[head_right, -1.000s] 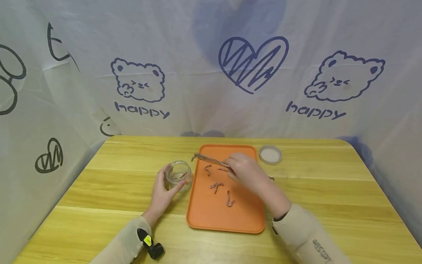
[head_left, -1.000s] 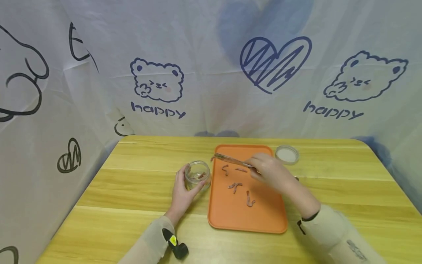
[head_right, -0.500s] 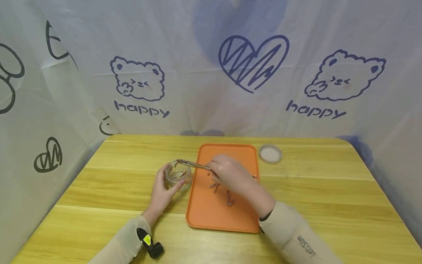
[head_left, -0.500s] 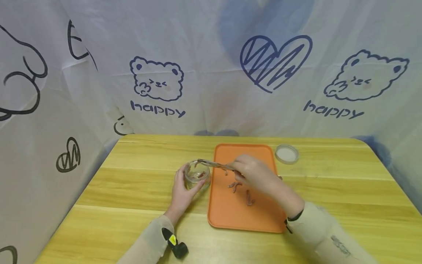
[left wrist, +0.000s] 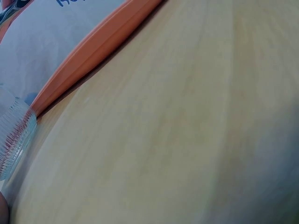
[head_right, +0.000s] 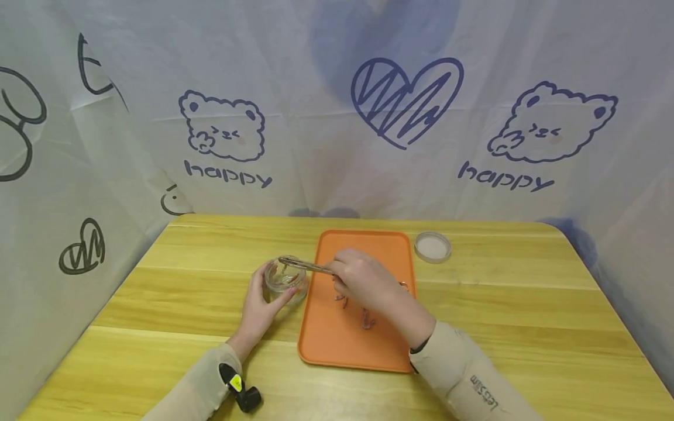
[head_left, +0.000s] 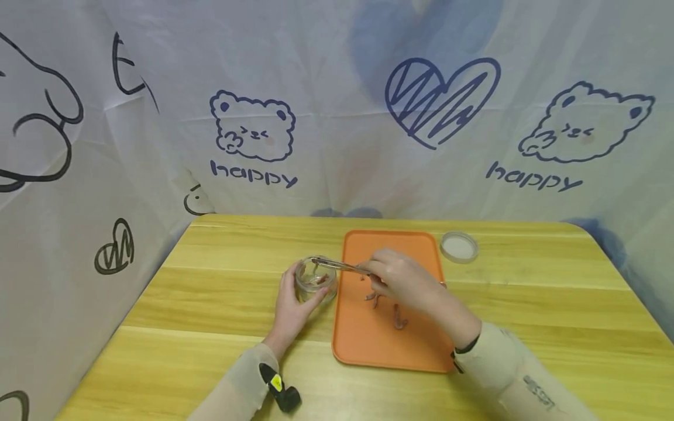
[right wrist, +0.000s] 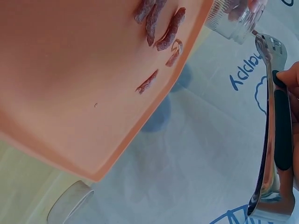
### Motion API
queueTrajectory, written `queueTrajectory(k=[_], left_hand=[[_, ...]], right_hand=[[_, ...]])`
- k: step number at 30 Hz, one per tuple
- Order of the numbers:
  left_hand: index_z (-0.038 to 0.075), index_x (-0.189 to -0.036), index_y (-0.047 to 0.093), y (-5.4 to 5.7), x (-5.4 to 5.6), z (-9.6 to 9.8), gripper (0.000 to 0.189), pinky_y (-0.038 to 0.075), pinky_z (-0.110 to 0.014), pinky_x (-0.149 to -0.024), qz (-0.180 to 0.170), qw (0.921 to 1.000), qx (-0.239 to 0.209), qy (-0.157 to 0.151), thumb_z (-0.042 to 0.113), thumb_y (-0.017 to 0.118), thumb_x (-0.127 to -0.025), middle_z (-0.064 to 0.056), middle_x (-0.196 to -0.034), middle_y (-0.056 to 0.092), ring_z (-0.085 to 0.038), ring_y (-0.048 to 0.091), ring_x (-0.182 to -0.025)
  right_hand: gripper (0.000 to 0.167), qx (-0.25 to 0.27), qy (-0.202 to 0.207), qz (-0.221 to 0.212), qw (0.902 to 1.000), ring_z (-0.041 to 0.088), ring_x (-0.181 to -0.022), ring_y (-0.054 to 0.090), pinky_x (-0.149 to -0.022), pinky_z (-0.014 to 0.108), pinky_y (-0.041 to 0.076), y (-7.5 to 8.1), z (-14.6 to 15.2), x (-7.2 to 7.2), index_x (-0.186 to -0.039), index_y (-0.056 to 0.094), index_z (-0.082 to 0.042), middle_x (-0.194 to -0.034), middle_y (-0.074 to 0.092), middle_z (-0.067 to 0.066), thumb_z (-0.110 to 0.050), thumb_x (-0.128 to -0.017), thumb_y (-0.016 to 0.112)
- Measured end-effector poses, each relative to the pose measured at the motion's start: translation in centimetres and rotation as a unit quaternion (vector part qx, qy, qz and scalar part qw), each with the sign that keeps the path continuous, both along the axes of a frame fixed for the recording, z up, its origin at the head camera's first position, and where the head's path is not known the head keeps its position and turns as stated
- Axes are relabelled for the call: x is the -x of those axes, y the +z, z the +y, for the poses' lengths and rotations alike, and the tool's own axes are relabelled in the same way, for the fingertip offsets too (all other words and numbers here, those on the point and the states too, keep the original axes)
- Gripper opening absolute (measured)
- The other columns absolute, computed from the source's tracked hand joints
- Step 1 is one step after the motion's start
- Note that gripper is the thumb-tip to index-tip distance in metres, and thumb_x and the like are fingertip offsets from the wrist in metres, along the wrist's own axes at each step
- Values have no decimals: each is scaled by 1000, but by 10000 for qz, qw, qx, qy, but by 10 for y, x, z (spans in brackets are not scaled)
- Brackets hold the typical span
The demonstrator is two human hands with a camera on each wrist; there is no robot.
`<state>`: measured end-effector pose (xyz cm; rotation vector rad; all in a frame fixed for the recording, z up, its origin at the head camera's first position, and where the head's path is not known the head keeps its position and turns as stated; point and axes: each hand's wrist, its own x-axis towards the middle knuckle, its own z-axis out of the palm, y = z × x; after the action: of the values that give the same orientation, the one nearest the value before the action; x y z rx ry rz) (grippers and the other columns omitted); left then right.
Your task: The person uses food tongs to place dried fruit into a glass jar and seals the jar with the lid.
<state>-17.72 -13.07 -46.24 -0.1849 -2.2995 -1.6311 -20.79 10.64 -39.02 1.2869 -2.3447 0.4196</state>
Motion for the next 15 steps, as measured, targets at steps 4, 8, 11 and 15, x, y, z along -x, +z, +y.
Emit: queueTrajectory(k=[4, 8, 11, 15], left_hand=[[-8, -139, 37, 1, -1, 0, 75, 27, -47, -110, -42, 10000, -6, -2, 9, 78, -79, -27, -135, 42, -41, 40, -126], [-8, -139, 36, 0, 0, 0, 75, 26, -47, -111, -95, 10000, -6, -3, 9, 78, -79, -27, -135, 41, -40, 39, -127], [-6, -140, 35, -13, 8, -3, 77, 26, -47, -111, -110, 9999, -11, 26, 10, 79, -78, -26, -136, 41, -40, 39, -127], [-1, -142, 36, -32, 18, -8, 80, 25, -47, -111, -59, 10000, -20, 56, 15, 81, -77, -23, -137, 41, -37, 39, -128]], right_hand=[[21, -26, -13, -92, 10000, 13, -75, 55, -59, 21, 47, 0, 0, 0, -102, 71, -5, -85, 60, 1, -5, -81, 73], [21, 47, -37, -150, 9999, 12, -74, 54, -57, 20, 46, -1, 1, 0, -103, 71, -5, -85, 60, 1, -3, -81, 73], [20, 87, -48, -121, 9999, 13, -75, 55, -57, 20, 47, -1, 1, 0, -101, 71, -5, -86, 60, 1, -3, -81, 73], [20, 120, -36, -88, 9999, 13, -75, 55, -58, 22, 48, 1, 2, 0, -100, 71, -5, -86, 60, 2, -2, -80, 73]])
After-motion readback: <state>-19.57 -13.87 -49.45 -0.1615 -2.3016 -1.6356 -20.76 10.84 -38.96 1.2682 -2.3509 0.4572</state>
